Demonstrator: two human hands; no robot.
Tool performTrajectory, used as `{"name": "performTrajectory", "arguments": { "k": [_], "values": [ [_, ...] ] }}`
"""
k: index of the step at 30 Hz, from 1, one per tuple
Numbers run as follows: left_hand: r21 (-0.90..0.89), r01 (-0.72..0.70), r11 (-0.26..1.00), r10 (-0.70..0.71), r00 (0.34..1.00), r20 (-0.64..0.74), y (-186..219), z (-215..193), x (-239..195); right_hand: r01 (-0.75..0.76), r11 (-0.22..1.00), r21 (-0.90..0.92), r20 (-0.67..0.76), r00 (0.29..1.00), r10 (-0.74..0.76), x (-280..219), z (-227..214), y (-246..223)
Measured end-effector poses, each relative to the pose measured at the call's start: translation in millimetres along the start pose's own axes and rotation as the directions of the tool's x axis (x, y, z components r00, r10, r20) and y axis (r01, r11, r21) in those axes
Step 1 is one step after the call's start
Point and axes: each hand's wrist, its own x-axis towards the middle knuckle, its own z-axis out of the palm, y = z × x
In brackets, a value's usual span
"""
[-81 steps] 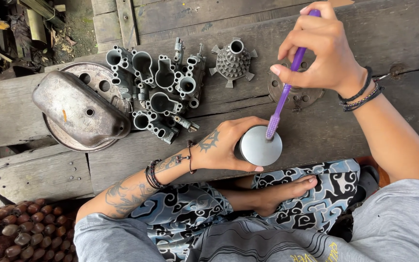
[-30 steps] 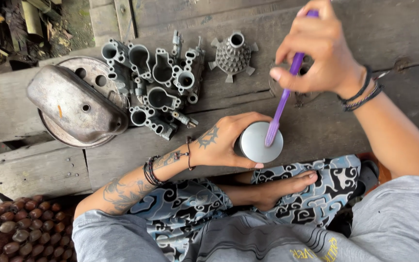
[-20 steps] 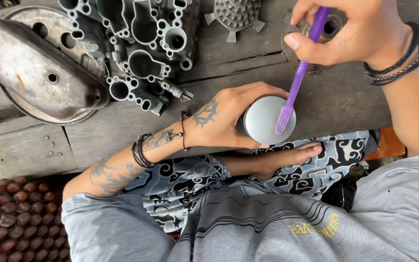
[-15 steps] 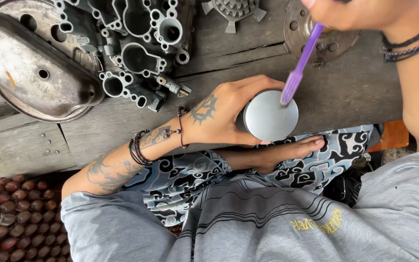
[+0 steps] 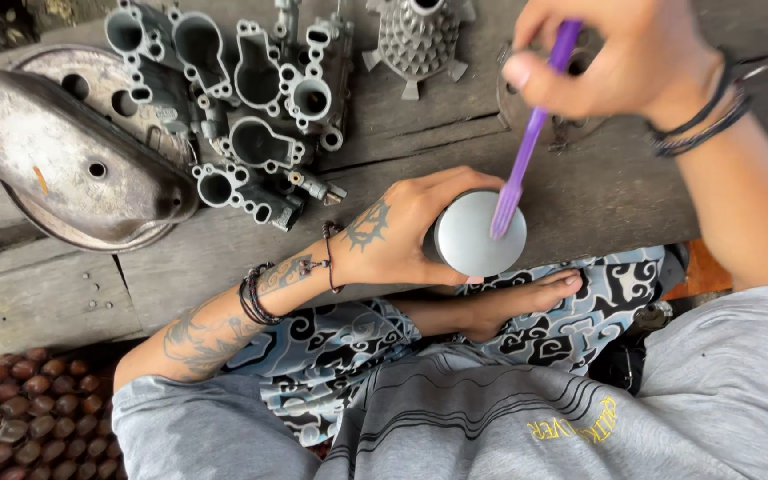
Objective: Cleaning a motorcycle piston using a toothbrush
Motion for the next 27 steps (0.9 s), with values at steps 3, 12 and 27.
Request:
{"name": "performTrajectory", "arguments": {
  "k": [3, 12, 27],
  "values": [
    [0.008, -0.002, 1.0, 0.002, 1.0, -0.007, 2.3, 1.0, -0.1, 0.084, 0.996, 0.039, -0.046, 0.996, -0.082, 15.9, -2.9, -18.0],
    [0.095, -0.057, 0.994, 0.058, 0.998, -0.013, 12.5, -0.8, -2.4, 0.025, 0.997, 0.076, -0.084, 0.996, -0.018, 18.0, -37.0, -65.0],
    [-0.631, -0.279, 0.724, 0.062, 0.937, -0.343, 14.1, 37.5, -53.8, 0.016, 0.605, 0.796, -0.485, 0.616, 0.621, -136.8, 146.3, -234.6]
  ]
}}
